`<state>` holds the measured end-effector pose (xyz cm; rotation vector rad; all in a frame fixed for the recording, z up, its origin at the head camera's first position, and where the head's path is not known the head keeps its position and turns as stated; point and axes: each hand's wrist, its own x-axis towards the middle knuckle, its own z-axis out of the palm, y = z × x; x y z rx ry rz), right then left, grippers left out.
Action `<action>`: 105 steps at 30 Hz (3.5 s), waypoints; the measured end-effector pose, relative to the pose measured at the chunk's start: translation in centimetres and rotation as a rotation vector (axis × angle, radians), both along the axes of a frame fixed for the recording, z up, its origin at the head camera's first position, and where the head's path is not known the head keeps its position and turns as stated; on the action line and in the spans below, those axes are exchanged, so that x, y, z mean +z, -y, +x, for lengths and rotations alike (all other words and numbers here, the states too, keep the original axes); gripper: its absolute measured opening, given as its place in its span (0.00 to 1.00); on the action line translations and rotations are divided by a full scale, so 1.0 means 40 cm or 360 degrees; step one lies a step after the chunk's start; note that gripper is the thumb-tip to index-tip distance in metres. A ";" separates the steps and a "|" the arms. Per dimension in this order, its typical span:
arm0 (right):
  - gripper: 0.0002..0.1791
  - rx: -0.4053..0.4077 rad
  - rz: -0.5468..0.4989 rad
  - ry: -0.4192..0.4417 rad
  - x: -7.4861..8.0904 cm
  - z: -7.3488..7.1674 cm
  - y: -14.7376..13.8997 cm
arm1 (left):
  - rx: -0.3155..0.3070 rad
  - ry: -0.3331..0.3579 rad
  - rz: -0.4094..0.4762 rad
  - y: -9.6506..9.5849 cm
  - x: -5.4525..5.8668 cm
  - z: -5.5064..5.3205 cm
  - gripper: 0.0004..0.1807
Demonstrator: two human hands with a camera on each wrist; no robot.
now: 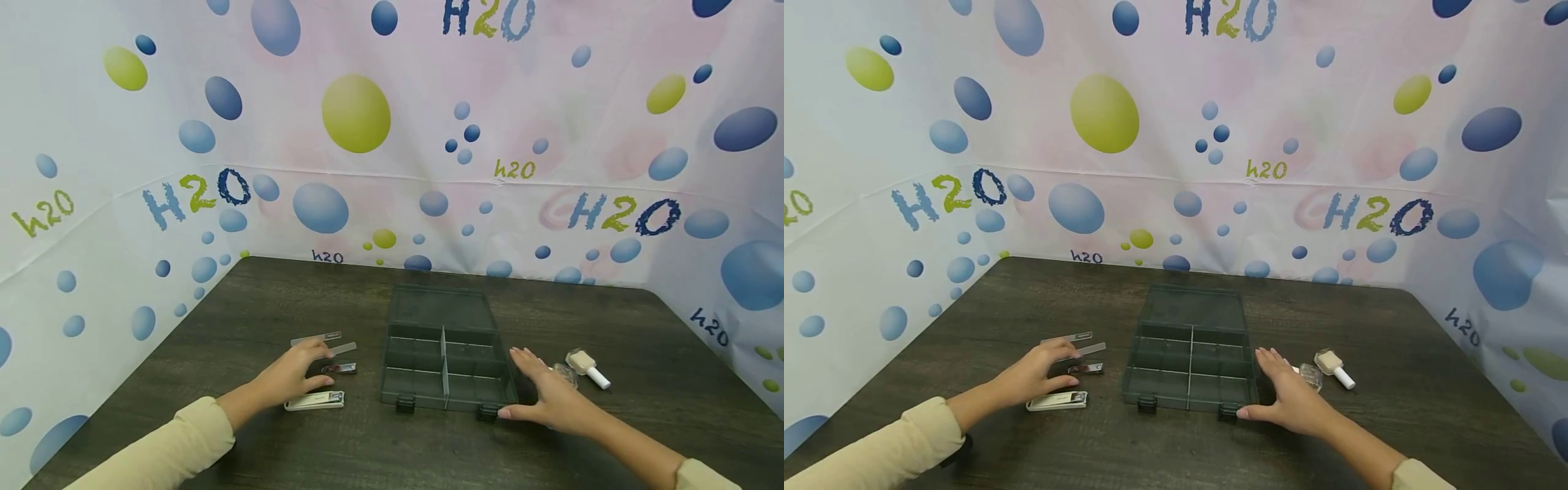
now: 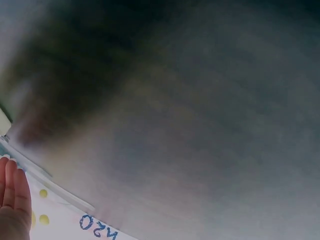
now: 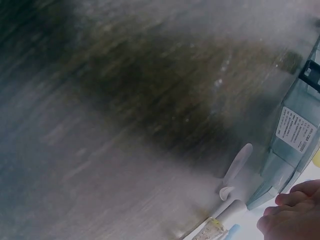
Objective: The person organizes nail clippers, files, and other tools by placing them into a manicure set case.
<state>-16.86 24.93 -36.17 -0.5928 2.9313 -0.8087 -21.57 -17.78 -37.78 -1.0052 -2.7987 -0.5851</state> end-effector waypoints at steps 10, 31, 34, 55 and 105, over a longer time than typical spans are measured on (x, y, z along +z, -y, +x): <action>0.57 0.0002 0.0023 -0.0033 -0.003 -0.002 0.006 | -0.0063 -0.0014 0.0010 -0.001 -0.011 -0.009 0.10; 0.55 0.0043 0.0056 -0.0011 0.006 -0.012 0.015 | -0.0066 0.0016 0.0066 -0.016 -0.009 -0.024 0.03; 0.55 0.0050 0.0051 0.0002 0.007 -0.012 0.015 | -0.0066 0.0031 0.0051 -0.016 -0.007 -0.024 0.03; 0.55 0.0049 0.0080 -0.0015 0.007 -0.010 0.015 | -0.0086 0.0095 0.0128 -0.014 -0.006 -0.028 0.04; 0.55 0.0074 0.0118 -0.0013 0.009 -0.012 0.014 | -0.0070 0.0001 0.0179 -0.294 0.064 -0.007 0.04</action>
